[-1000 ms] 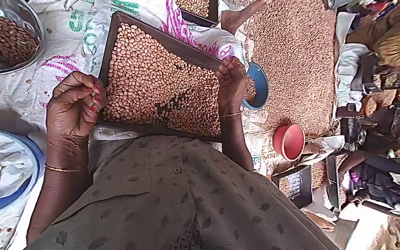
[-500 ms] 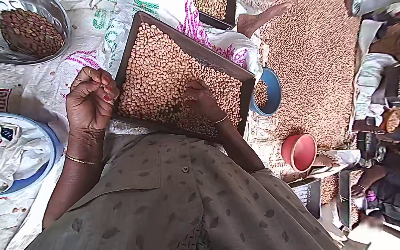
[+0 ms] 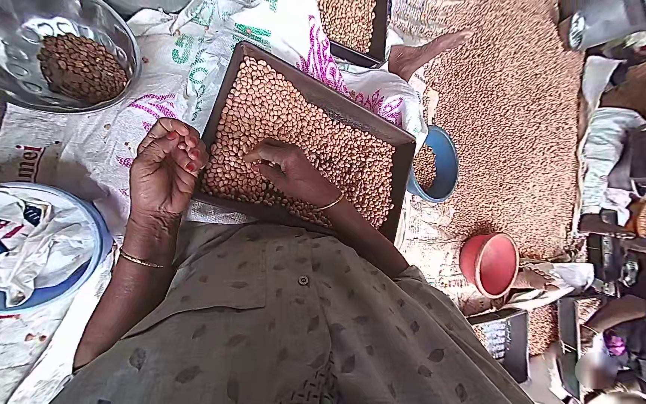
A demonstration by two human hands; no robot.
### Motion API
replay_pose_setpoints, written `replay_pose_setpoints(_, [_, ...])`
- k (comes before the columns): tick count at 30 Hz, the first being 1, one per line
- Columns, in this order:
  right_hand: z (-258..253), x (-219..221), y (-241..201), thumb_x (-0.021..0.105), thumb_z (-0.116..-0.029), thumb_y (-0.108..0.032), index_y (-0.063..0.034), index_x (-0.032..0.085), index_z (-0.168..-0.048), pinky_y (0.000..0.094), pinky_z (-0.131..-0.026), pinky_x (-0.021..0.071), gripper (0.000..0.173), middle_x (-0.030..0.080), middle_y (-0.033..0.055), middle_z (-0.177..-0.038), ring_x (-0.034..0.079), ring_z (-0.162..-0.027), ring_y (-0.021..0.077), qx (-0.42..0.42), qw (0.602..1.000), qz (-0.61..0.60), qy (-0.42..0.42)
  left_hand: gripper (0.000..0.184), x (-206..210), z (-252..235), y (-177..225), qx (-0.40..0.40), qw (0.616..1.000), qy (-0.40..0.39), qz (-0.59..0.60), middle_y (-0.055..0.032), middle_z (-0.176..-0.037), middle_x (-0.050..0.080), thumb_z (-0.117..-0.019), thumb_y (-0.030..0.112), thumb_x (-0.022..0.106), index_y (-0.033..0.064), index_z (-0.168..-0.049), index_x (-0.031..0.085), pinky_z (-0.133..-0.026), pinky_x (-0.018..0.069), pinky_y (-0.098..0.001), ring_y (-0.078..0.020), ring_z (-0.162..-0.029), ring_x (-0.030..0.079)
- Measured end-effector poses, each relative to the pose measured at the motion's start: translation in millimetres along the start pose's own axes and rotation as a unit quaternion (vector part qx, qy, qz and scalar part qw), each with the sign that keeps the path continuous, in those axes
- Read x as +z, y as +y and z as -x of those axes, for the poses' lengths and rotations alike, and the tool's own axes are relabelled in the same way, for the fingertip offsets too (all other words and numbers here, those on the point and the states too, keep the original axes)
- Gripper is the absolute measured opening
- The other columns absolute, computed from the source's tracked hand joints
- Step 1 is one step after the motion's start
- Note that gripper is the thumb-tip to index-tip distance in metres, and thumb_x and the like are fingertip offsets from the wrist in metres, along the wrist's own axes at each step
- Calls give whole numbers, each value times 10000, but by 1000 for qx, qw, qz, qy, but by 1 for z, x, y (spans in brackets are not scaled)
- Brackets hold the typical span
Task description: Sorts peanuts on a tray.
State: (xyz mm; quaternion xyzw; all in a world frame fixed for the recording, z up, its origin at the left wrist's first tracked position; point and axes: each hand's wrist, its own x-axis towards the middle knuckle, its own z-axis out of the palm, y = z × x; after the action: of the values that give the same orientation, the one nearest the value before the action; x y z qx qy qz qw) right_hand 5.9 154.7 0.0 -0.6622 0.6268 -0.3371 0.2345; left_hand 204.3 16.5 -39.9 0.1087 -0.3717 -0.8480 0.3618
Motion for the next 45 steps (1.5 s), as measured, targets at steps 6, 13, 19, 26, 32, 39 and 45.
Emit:
replay_pose_setpoints(6, [-20, 46, 9, 630, -970, -57, -11, 754, -1057, 434, -753, 605, 158, 692, 202, -1091, 710, -959, 332, -24, 985, 171, 15, 331, 0, 1, 0, 0, 1000, 4, -12, 64, -925, 662, -1072, 147, 325, 200, -1017, 647, -662, 514, -174, -38, -766, 621])
replay_pose_setpoints(13, [-12, 22, 30, 627, -937, 2, 28, 707, -942, 337, -741, 596, 84, 701, 173, -1046, 699, -874, 216, 27, 990, 28, 134, 395, 13, 2, 0, -36, 990, -13, -134, 41, -979, 681, -1114, 237, 266, 121, -1204, 632, -690, 563, -187, -50, -773, 654])
replay_pose_setpoints(19, [-14, 38, 19, 688, -931, -47, -17, 767, -1093, 412, -808, 604, 182, 712, 185, -1113, 711, -977, 289, -2, 994, 89, 67, 418, 13, 2, 3, -41, 991, 7, -124, 47, -946, 689, -1110, 218, 260, 121, -1183, 660, -649, 547, -174, -40, -747, 646])
replay_pose_setpoints(26, [-16, 61, 17, 663, -956, -133, -69, 774, -1029, 392, -598, 574, 147, 683, 191, -1018, 704, -816, 306, -34, 963, 253, 88, 415, 12, 1, 1, -37, 993, 16, -109, 51, -918, 682, -1109, 207, 262, 121, -1168, 664, -647, 542, -170, -35, -733, 637])
replay_pose_setpoints(32, [-20, 50, 21, 657, -960, -98, -43, 770, -983, 384, -606, 580, 127, 693, 152, -997, 695, -773, 245, 10, 975, 161, 152, 413, 14, 3, 0, -34, 991, 10, -127, 33, -966, 692, -1111, 211, 258, 91, -1243, 631, -661, 559, -178, -47, -755, 656])
replay_pose_setpoints(39, [-21, 28, -17, 662, -928, 49, 127, 701, -1140, 304, -796, 626, 230, 716, 221, -1075, 722, -895, 188, -49, 979, -112, 165, 421, 29, 7, -1, -117, 963, 17, -240, 84, -931, 689, -1113, 364, 263, 148, -1245, 599, -523, 497, -145, -1, -608, 594])
replay_pose_setpoints(45, [-4, 31, -3, 668, -916, 9, 37, 745, -999, 366, -753, 592, 117, 721, 160, -962, 701, -831, 216, -29, 999, -32, -7, 432, 23, 13, 24, -174, 982, 55, -58, 92, -697, 556, -1111, 201, 252, 130, -1013, 666, -384, 315, -87, 43, -437, 380])
